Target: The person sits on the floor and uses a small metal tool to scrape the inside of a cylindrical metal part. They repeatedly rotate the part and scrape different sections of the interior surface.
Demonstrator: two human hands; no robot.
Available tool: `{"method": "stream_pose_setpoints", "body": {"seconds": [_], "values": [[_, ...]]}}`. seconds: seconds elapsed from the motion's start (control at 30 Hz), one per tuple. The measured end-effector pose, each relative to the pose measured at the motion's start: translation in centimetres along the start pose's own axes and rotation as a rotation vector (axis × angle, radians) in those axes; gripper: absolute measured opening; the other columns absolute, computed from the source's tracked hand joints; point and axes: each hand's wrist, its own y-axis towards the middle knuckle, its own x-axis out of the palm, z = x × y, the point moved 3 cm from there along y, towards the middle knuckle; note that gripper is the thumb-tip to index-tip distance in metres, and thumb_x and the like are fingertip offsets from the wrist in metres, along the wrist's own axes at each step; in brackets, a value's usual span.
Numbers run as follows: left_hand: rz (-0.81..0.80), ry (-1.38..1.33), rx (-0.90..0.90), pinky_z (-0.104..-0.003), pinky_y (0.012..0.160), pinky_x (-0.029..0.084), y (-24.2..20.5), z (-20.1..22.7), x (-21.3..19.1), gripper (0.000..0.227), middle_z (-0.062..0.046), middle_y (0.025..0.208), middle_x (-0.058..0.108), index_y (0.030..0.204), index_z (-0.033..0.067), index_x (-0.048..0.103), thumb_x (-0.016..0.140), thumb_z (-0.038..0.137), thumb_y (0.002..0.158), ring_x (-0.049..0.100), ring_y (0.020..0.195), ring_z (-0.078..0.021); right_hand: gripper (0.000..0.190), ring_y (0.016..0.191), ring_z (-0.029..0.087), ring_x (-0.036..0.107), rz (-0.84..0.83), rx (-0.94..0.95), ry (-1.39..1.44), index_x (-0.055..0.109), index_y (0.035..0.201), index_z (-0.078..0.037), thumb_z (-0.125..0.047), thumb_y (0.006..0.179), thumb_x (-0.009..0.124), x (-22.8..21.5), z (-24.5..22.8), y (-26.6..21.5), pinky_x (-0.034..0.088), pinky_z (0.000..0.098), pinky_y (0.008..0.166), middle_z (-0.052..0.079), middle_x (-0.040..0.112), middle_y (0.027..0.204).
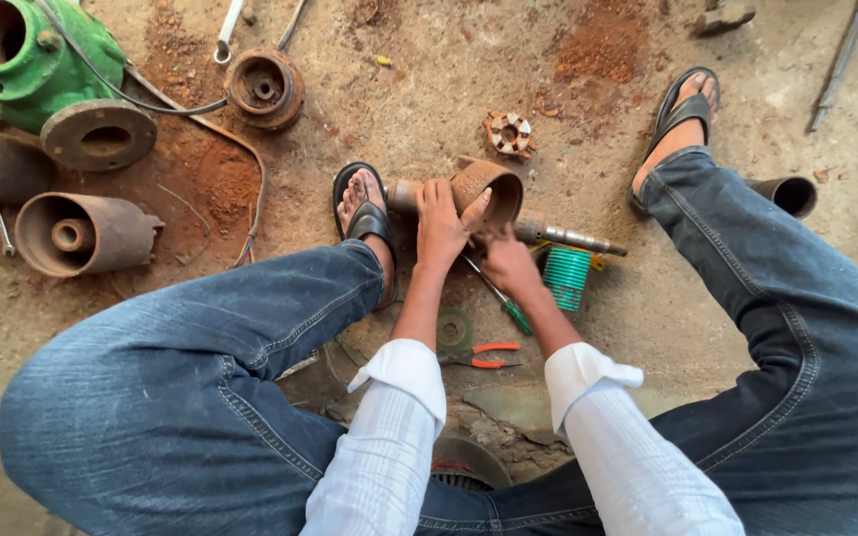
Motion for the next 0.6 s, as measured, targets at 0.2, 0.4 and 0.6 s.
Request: {"method": "stream_pose_setpoints", "body": {"seconds": [0.2,0.4,0.6], "values": [[-0.056,0.025,-0.003,-0.052,0.102,0.042,-0.1,0.4,-0.5,0.072,-0.023,0.120,0.051,0.116,-0.0044,0.054,0.063,0.063,0.093,0.047,0.118,-0.0430,0.045,0.104,0.051,0.061,-0.166,0.444,0.618,0.069,0.129,0.001,-0.004,0.086,0.058,0.1,-0.2,-0.1,0.048,0.0598,0.087,0.033,0.068,0.110],[-0.008,-0.027,0.031,-0.050,0.102,0.044,-0.1,1.0,-1.0,0.069,-0.020,0.125,0.056,0.124,-0.0016,0.056,0.063,0.060,0.094,0.048,0.120,-0.0422,0.049,0.116,0.038,0.070,0.196,-0.286,-0.344,0.062,0.123,-0.002,-0.007,0.074,0.065,-0.9,-1.1,-1.9,0.053,0.0503,0.104,0.020,0.072,0.118],[-0.016,-0.017,0.037,-0.049,0.102,0.044,-0.2,0.5,-0.8,0.068,-0.021,0.126,0.056,0.124,-0.0023,0.057,0.065,0.058,0.094,0.048,0.122,-0.0420,0.056,0.118,0.037,0.069,-0.289,0.364,0.242,0.063,0.138,-0.008,-0.013,0.082,0.068,-0.6,-1.1,-0.5,0.054,0.0473,0.103,0.021,0.071,0.131]]}}
